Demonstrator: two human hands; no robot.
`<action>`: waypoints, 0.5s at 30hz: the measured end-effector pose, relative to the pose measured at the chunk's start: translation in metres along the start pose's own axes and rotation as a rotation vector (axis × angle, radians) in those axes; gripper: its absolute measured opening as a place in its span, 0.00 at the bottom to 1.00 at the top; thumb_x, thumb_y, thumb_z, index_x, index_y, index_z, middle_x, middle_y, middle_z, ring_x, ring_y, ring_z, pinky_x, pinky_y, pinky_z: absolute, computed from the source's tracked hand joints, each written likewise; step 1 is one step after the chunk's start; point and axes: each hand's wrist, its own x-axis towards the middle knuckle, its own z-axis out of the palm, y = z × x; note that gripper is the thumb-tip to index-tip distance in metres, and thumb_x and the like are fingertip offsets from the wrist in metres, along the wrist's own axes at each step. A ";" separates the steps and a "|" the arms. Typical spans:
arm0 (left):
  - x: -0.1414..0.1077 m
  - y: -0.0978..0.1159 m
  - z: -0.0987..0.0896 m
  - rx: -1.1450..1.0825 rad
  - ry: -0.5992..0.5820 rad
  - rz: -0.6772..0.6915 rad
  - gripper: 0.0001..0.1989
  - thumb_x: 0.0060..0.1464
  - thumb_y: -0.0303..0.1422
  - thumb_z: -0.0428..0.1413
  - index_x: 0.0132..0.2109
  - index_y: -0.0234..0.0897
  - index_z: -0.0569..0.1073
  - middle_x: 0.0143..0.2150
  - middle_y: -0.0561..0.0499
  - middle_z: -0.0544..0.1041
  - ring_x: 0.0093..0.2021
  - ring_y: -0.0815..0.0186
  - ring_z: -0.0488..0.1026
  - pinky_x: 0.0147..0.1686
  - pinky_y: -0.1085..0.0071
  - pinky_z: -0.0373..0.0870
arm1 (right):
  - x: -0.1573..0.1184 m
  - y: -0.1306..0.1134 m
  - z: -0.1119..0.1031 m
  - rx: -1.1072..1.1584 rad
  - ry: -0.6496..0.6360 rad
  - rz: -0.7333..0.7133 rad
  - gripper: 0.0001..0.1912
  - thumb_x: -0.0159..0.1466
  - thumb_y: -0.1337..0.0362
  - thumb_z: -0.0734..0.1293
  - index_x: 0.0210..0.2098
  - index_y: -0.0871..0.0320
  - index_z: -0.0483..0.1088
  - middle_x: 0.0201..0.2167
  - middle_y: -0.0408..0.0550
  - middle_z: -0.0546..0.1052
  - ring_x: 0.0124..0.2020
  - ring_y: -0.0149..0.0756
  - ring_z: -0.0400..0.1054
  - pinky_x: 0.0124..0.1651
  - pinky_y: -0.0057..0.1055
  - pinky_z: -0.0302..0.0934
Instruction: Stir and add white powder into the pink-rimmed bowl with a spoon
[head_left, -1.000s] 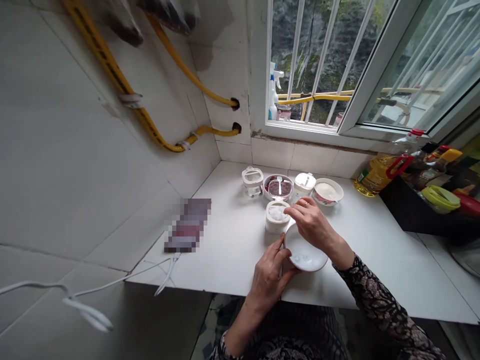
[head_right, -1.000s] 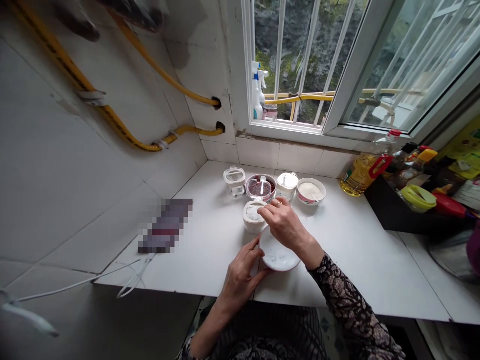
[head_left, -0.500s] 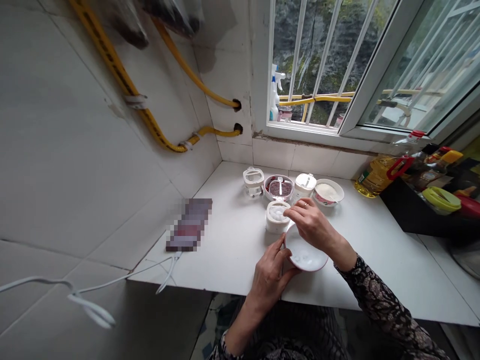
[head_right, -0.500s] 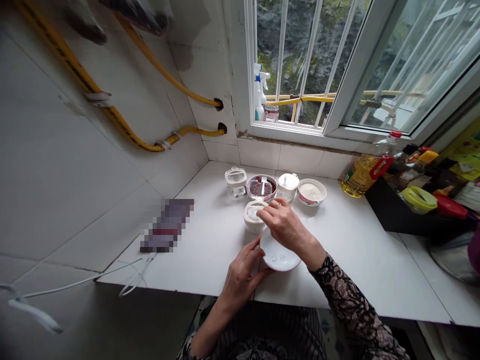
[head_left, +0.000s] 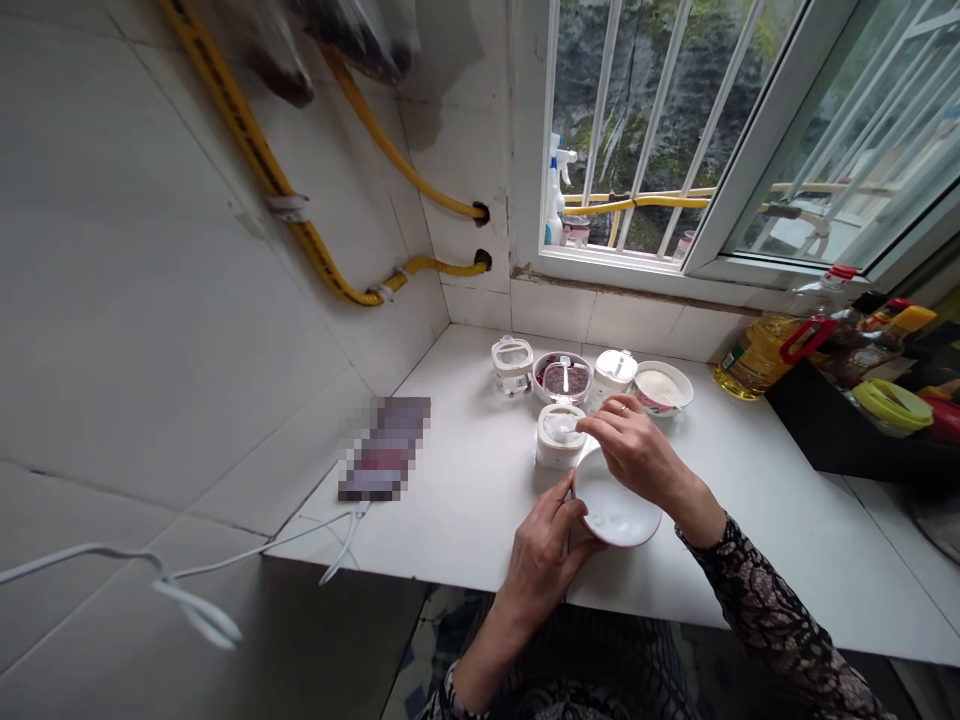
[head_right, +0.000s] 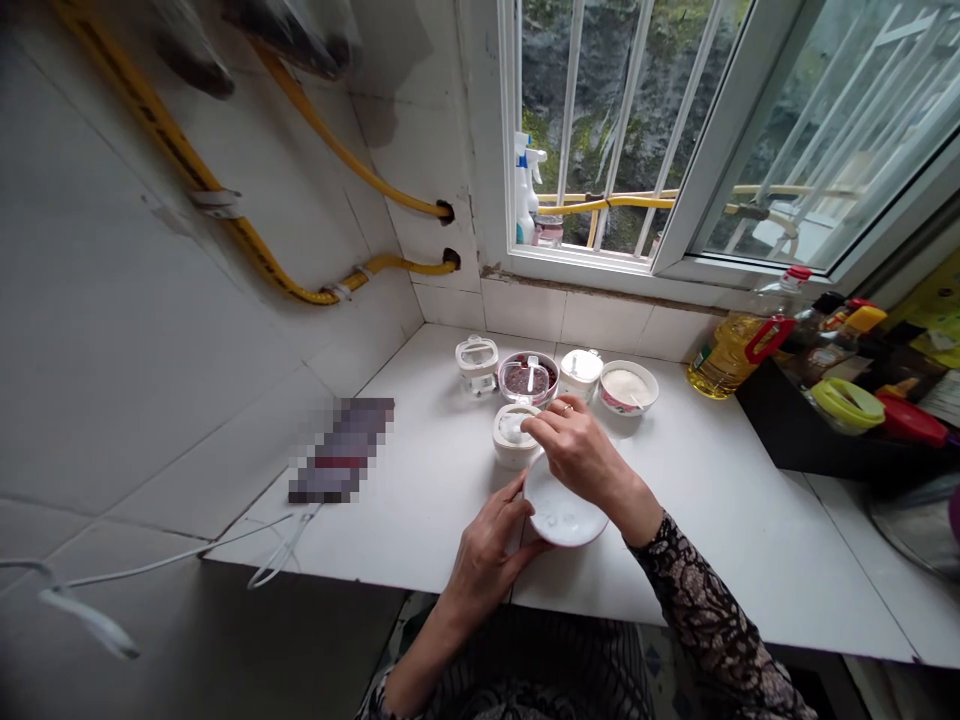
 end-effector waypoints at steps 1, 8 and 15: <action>0.000 0.000 0.000 0.001 -0.001 0.003 0.14 0.58 0.35 0.63 0.47 0.40 0.69 0.62 0.36 0.74 0.58 0.52 0.76 0.52 0.58 0.79 | 0.000 0.001 -0.001 -0.014 0.011 0.005 0.17 0.65 0.81 0.56 0.40 0.58 0.71 0.30 0.48 0.78 0.31 0.37 0.66 0.46 0.38 0.62; 0.001 0.000 -0.001 0.003 -0.013 -0.003 0.13 0.57 0.33 0.63 0.46 0.40 0.69 0.62 0.36 0.74 0.58 0.52 0.77 0.51 0.58 0.79 | -0.002 0.008 0.010 -0.085 0.008 -0.034 0.18 0.64 0.82 0.56 0.40 0.59 0.71 0.31 0.49 0.79 0.33 0.38 0.67 0.48 0.38 0.61; 0.001 0.001 -0.002 -0.003 -0.014 -0.014 0.13 0.56 0.32 0.64 0.47 0.41 0.69 0.63 0.36 0.73 0.57 0.52 0.77 0.51 0.59 0.79 | -0.005 0.003 0.006 -0.104 0.028 -0.028 0.17 0.65 0.82 0.56 0.41 0.59 0.71 0.31 0.48 0.80 0.32 0.37 0.67 0.47 0.38 0.62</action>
